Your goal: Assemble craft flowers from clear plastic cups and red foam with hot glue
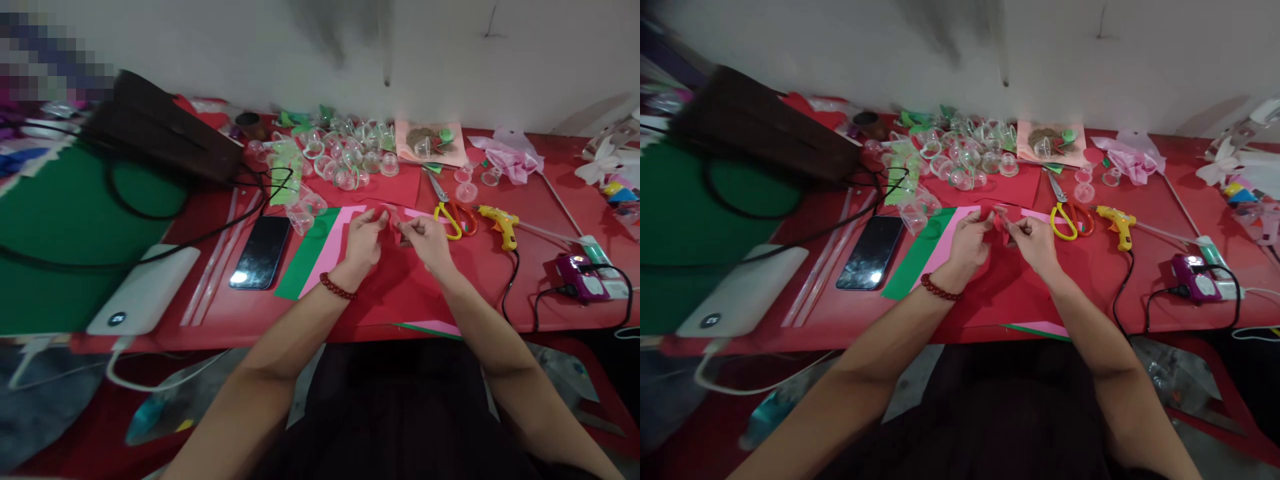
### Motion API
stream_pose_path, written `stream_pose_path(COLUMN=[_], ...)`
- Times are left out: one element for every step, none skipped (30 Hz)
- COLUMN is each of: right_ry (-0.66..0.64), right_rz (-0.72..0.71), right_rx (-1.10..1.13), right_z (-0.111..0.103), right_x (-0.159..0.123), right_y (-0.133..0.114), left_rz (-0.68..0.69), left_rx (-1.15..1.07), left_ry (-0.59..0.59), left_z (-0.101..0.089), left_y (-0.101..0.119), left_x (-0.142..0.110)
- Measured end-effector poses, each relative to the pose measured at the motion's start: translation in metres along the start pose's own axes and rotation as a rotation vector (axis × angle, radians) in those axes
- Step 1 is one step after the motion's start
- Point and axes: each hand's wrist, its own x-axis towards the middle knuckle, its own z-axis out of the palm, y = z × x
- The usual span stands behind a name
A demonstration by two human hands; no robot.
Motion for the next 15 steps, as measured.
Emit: stream_pose_path(right_ry=[-0.003,-0.009,-0.018,-0.027,-0.037,-0.046,-0.055,-0.066,-0.077,-0.089,-0.104,-0.118,-0.132,-0.145,-0.161], right_rz=[0.031,0.06,0.086,0.11,0.134,0.159,0.187,0.219,0.251,0.279,0.302,0.32,0.331,0.339,0.345], right_rx=[0.001,0.003,0.007,0.015,0.024,0.036,0.048,0.06,0.068,0.073,0.076,0.078,0.08,0.083,0.087], right_z=[0.0,0.001,0.002,0.002,0.003,0.003,0.004,0.004,0.003,0.002,0.001,0.0,0.0,0.0,0.0], right_x=[-0.001,-0.002,-0.002,-0.004,-0.005,-0.005,-0.006,-0.006,-0.006,-0.006,-0.005,-0.005,-0.004,-0.004,-0.005], right_y=[-0.001,-0.003,-0.004,-0.006,-0.008,-0.011,-0.013,-0.016,-0.018,-0.02,-0.021,-0.021,-0.021,-0.02,-0.018], left_rz=[0.017,0.035,0.051,0.065,0.077,0.086,0.092,0.094,0.091,0.084,0.075,0.063,0.046,0.019,-0.009], left_rx=[0.018,0.038,0.059,0.078,0.094,0.104,0.105,0.099,0.091,0.083,0.075,0.068,0.059,0.045,0.026], left_ry=[-0.02,-0.039,-0.054,-0.064,-0.07,-0.075,-0.081,-0.089,-0.094,-0.09,-0.075,-0.049,-0.015,0.011,0.025], left_z=[-0.001,-0.002,-0.002,-0.003,-0.003,-0.004,-0.004,-0.004,-0.004,-0.005,-0.006,-0.008,-0.01,-0.012,-0.014], left_y=[0.0,0.0,0.001,0.002,0.002,0.003,0.003,0.003,0.003,0.003,0.002,0.001,0.0,0.0,0.0], left_x=[0.0,0.001,0.001,0.001,0.001,0.001,0.001,0.001,0.002,0.002,0.003,0.004,0.006,0.008,0.011])
